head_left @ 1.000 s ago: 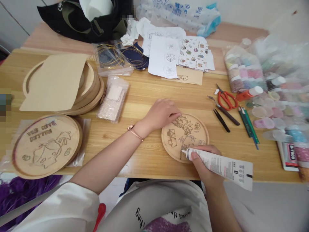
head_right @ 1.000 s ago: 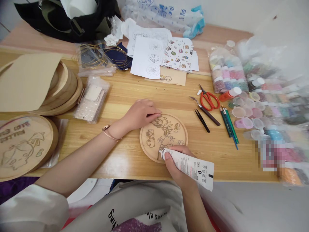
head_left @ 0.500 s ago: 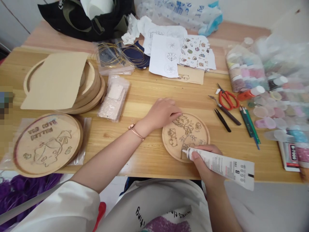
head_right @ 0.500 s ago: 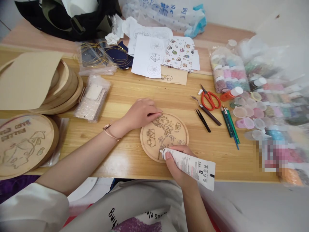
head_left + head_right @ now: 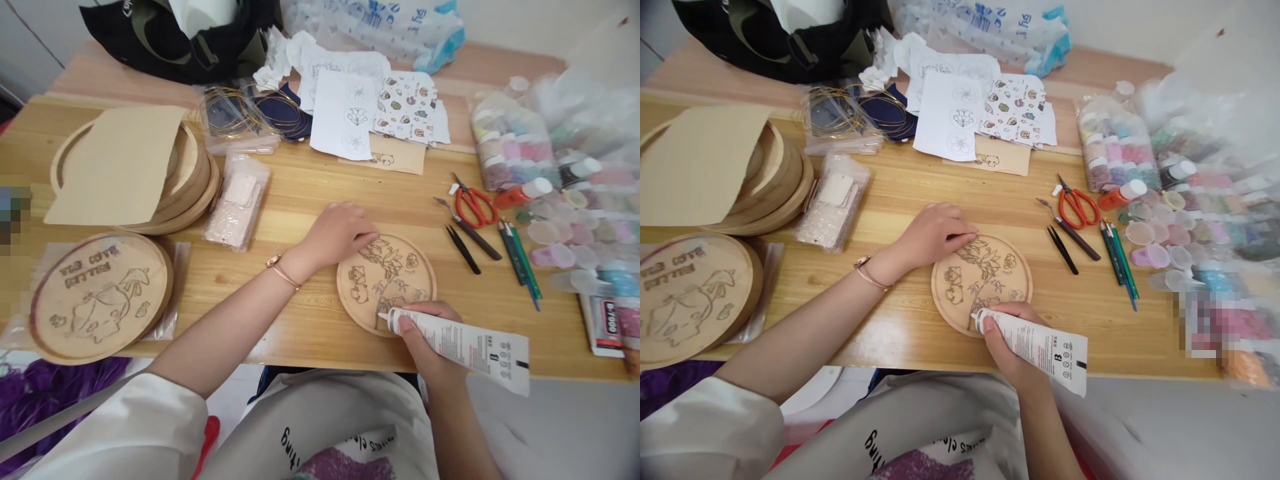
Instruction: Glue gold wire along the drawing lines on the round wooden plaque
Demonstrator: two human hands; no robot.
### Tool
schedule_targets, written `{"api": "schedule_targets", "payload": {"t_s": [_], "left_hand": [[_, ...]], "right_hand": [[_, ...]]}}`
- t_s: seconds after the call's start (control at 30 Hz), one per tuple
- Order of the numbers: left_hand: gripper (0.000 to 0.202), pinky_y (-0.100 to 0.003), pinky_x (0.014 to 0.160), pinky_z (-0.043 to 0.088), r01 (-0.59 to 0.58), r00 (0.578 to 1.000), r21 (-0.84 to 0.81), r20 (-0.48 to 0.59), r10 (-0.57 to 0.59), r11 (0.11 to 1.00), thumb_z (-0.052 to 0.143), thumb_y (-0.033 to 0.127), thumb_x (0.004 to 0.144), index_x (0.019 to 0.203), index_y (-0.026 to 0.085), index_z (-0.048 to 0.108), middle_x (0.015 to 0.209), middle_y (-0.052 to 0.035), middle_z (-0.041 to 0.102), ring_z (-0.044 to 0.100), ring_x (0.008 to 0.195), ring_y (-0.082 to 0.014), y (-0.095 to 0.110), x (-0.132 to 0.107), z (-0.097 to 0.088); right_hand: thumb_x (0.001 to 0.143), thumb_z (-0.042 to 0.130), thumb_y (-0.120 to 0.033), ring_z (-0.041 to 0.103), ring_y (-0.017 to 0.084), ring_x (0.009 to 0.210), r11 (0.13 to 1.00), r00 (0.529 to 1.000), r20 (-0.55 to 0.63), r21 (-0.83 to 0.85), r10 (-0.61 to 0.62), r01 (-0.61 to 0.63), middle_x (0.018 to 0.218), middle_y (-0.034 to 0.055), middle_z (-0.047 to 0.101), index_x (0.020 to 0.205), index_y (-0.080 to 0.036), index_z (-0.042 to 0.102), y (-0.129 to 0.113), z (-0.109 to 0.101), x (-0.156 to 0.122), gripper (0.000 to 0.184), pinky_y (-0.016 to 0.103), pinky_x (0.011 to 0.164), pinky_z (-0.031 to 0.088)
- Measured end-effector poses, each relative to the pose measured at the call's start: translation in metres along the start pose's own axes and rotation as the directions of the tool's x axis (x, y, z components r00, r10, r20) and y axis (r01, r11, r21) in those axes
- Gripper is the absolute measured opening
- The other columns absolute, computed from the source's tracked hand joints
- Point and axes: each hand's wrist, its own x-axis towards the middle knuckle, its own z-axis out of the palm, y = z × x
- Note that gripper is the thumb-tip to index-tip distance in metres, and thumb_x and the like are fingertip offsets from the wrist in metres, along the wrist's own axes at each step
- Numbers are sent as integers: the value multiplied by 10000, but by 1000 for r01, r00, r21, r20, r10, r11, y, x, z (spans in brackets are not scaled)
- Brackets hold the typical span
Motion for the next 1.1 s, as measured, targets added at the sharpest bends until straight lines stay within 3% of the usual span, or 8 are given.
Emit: {"api": "schedule_targets", "payload": {"t_s": [0.27, 0.47, 0.7, 1.1], "left_hand": [[252, -319, 686, 335, -4, 1000, -17, 3, 5, 1000, 526, 331, 946, 858, 213, 730, 774, -37, 608, 547, 822, -207, 0, 0, -1], [254, -323, 692, 345, 4, 1000, -15, 13, -3, 1000, 524, 333, 946, 862, 215, 732, 778, -40, 611, 546, 824, -210, 0, 0, 0], [261, -324, 694, 343, 9, 1000, -6, 16, -9, 1000, 517, 338, 951, 867, 218, 733, 789, -41, 615, 548, 840, -212, 1, 0, -1], [254, -321, 690, 343, 7, 1000, -3, 10, -7, 1000, 525, 345, 948, 872, 219, 733, 794, -41, 619, 555, 843, -211, 0, 0, 0]], "right_hand": [[761, 682, -353, 646, 169, 655, 1000, 1000, -18, -31, 1, -1, 754, -7, 686, 821, -253, 651, -3, 0, 0, 121, 326, 628, 522], [741, 690, -359, 635, 188, 651, 998, 997, -25, -3, 68, -68, 744, 5, 685, 809, -245, 655, -3, 1, -1, 137, 350, 620, 503], [746, 684, -351, 636, 180, 695, 999, 998, -34, 1, 44, -44, 764, -5, 672, 800, -255, 653, -5, 1, -1, 115, 348, 676, 504], [768, 669, -356, 628, 168, 647, 998, 998, -62, -56, 20, -23, 745, -7, 670, 819, -243, 642, -8, 3, 0, 127, 325, 636, 506]]}}
